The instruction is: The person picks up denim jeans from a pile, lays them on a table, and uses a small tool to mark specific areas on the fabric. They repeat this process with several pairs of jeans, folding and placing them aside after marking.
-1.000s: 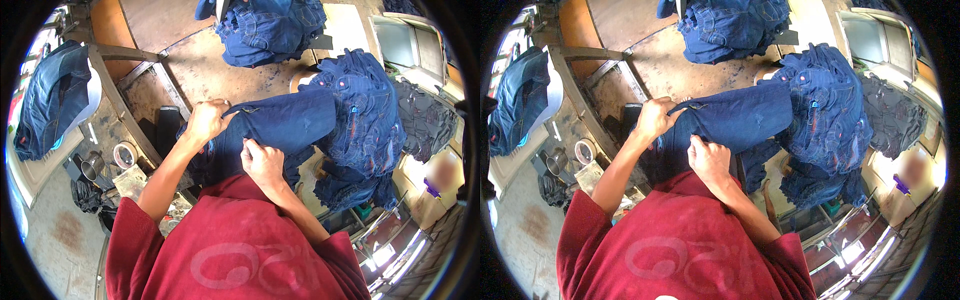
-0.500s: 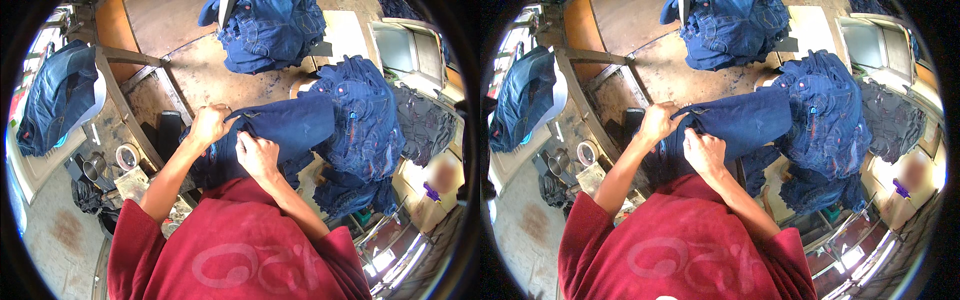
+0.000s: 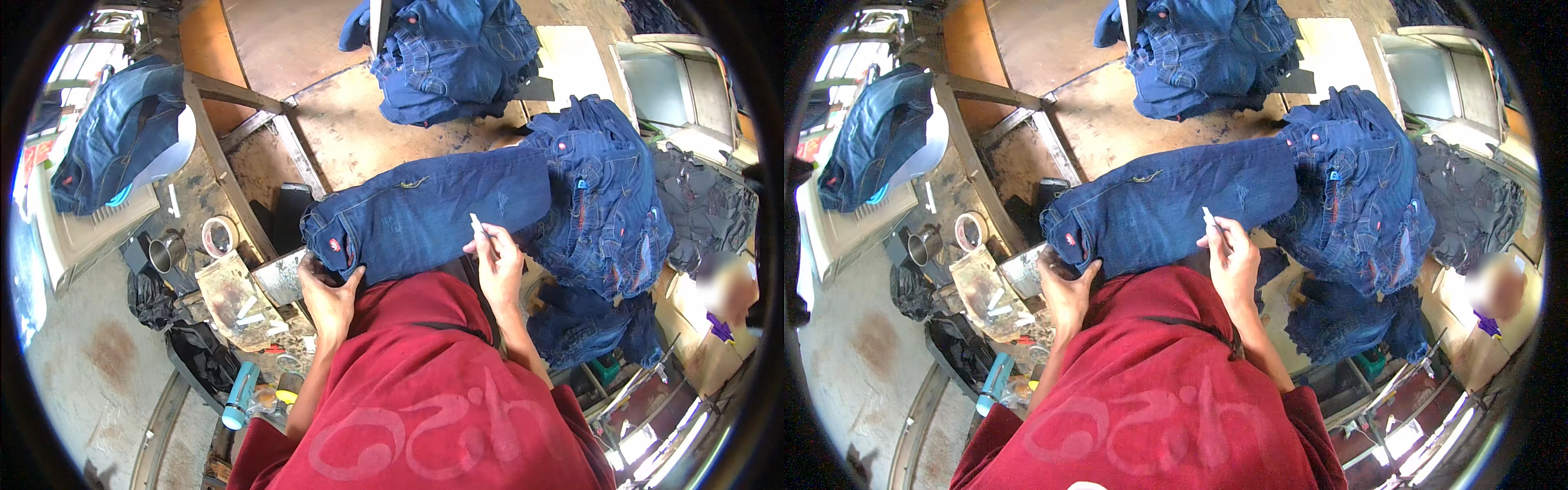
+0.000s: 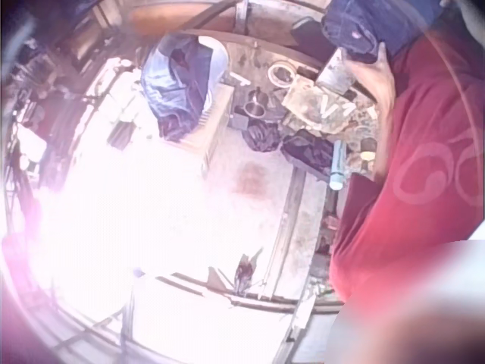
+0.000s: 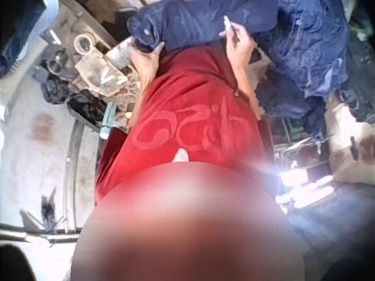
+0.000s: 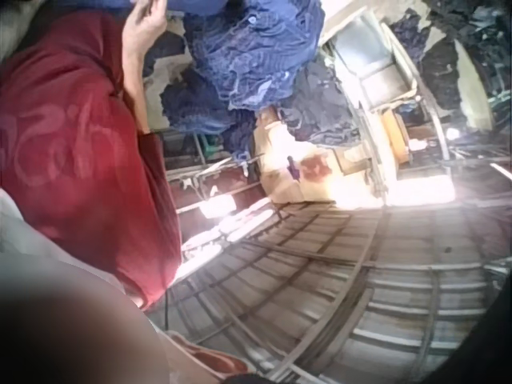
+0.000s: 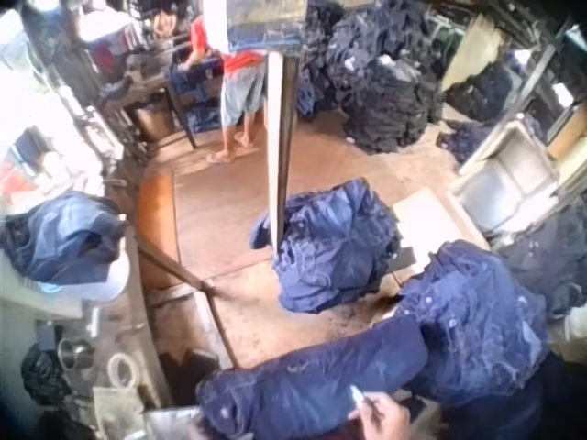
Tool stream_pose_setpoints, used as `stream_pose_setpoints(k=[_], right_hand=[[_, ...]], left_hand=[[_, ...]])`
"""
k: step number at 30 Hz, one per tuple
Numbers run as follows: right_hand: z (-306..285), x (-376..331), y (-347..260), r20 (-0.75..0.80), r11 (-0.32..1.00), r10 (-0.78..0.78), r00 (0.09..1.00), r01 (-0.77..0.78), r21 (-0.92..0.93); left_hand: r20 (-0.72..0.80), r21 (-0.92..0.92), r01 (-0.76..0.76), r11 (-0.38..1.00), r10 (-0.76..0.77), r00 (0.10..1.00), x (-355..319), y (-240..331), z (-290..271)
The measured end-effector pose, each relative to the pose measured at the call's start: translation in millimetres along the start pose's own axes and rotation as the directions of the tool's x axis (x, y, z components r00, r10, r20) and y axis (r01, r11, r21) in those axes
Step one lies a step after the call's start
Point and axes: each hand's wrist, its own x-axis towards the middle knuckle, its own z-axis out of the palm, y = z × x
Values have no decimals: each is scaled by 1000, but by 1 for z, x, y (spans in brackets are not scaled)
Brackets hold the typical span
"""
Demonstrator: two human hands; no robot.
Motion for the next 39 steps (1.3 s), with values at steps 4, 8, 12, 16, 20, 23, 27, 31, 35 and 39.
stream_pose_setpoints(k=[4,8,12,16,20,23,27,31,35,39], right_hand=[[-6,-5,3,-38,992,-123,992,121,-37],[-15,-11,-6,-88,925,-341,936,317,-209],[-19,-22,-12,-100,952,-290,952,276,-129],[-19,-31,-18,-66,964,-240,969,229,-137],[-14,-35,-25,-67,937,-322,944,307,-167],[-7,-39,-29,-56,922,-355,933,341,-182],[3,-45,-33,-52,925,-361,931,350,-149],[8,-49,-37,-52,922,-374,926,365,-128],[11,-53,-38,-60,913,-395,917,385,-133],[10,-58,-42,-36,907,-403,915,394,-147]], left_hand=[[87,338,-142,930,119,989,6,-12,-12],[341,-454,100,885,70,937,-4,-5,-21],[873,-325,934,144,-334,356,6,13,-29],[866,-261,652,712,-125,484,23,25,-21],[867,-485,763,427,116,485,24,18,2],[972,-142,934,327,-132,194,24,8,9],[942,-315,842,438,34,334,21,3,-4],[883,-398,774,492,-22,468,16,6,-27],[895,-404,806,432,6,445,16,4,-38],[922,-329,797,507,-8,386,16,1,-39]])
